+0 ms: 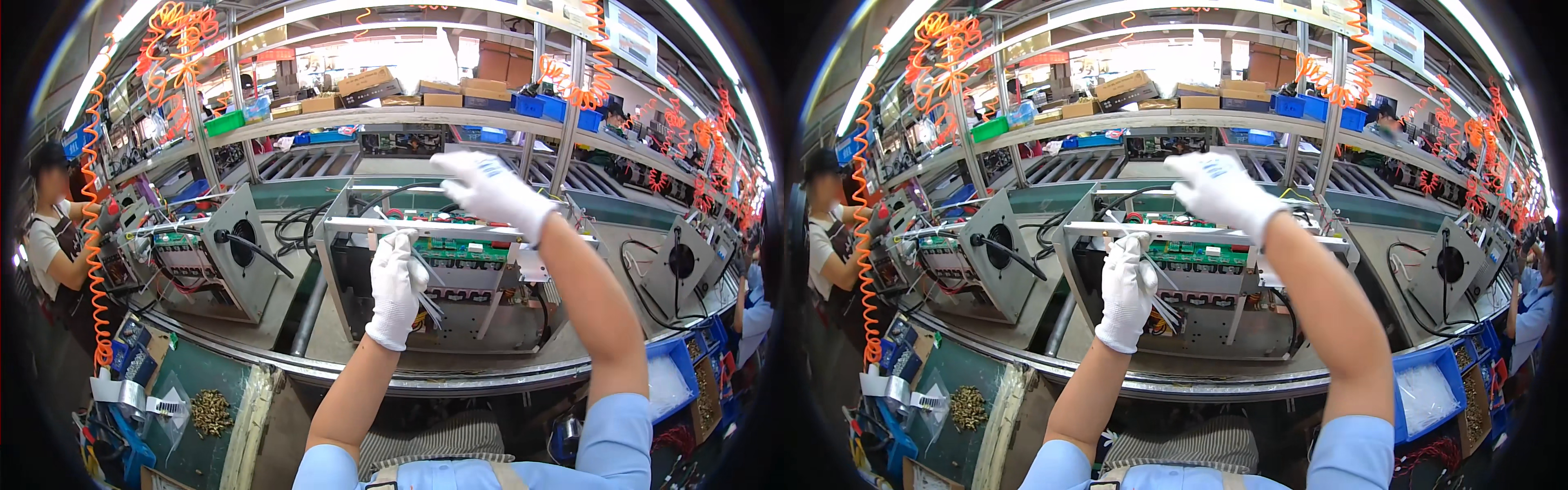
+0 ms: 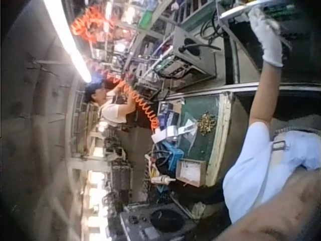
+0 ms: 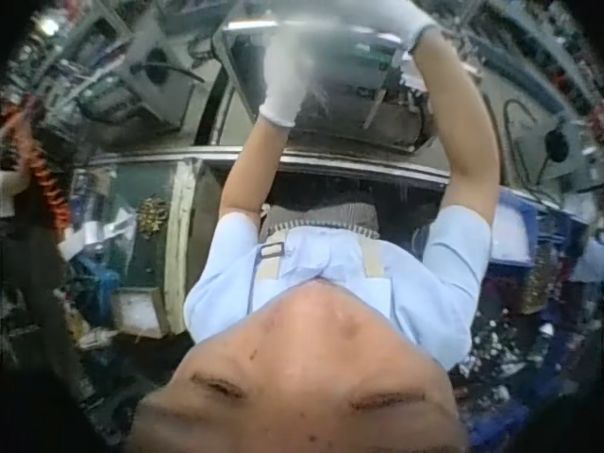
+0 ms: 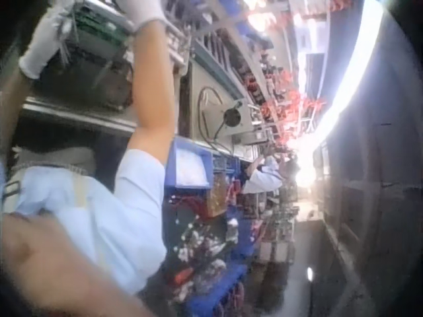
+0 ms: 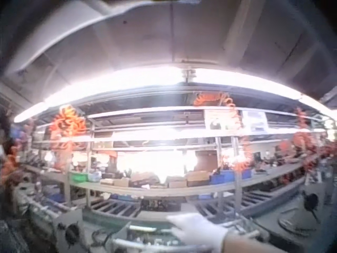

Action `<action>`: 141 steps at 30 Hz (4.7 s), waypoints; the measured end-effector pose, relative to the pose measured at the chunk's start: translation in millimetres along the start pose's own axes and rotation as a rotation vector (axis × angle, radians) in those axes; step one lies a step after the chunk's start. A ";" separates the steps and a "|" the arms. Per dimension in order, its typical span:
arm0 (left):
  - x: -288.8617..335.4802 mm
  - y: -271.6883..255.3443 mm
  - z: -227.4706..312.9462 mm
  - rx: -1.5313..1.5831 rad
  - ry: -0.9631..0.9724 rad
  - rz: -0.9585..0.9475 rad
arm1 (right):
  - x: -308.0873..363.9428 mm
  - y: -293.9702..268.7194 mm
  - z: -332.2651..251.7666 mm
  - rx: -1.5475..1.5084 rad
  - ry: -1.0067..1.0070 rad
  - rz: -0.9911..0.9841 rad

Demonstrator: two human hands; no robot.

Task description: The person assembles an electronic device on a factory assembly line. They connect various colored wires to a circuit board, secure them with zip ties, and route cables through the device's frame. The person also handles a black cable and a bundle of red wires, organizing them within the unit.

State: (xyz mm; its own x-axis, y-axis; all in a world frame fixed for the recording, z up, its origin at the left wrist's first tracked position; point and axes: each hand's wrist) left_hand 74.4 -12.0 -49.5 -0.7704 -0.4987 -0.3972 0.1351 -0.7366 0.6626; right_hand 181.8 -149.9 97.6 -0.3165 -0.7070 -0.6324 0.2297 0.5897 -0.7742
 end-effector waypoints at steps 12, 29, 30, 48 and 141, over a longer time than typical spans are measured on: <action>-5.0 2.8 -3.6 -0.078 0.007 -0.013 | 23.5 6.3 8.7 -0.260 0.224 -0.395; -5.9 15.8 9.5 0.016 -0.047 0.073 | 50.6 9.8 -17.7 -0.100 -0.001 -0.223; -5.6 15.9 8.2 0.009 -0.041 0.065 | 53.9 11.3 -17.1 -0.056 0.007 -0.210; -6.8 14.6 3.3 0.067 -0.035 0.060 | 31.7 9.4 3.6 -0.699 0.465 -0.398; 160.6 -96.1 -40.9 -0.781 -0.934 -0.698 | 274.0 115.9 -113.2 -0.753 0.407 -0.185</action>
State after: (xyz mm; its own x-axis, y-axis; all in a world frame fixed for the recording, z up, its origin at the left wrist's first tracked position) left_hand -36.9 -40.0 -202.9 -0.9046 0.3269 0.2736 -0.3728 -0.9179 -0.1357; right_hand 17.5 -231.0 -162.7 -0.6258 -0.7071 -0.3293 -0.4810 0.6822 -0.5508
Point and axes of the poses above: each hand's wrist, its own x-axis away from the middle knuckle, its own y-axis out of the palm, z = x × y, and after that the axes turned 6 degrees about z, right-handed
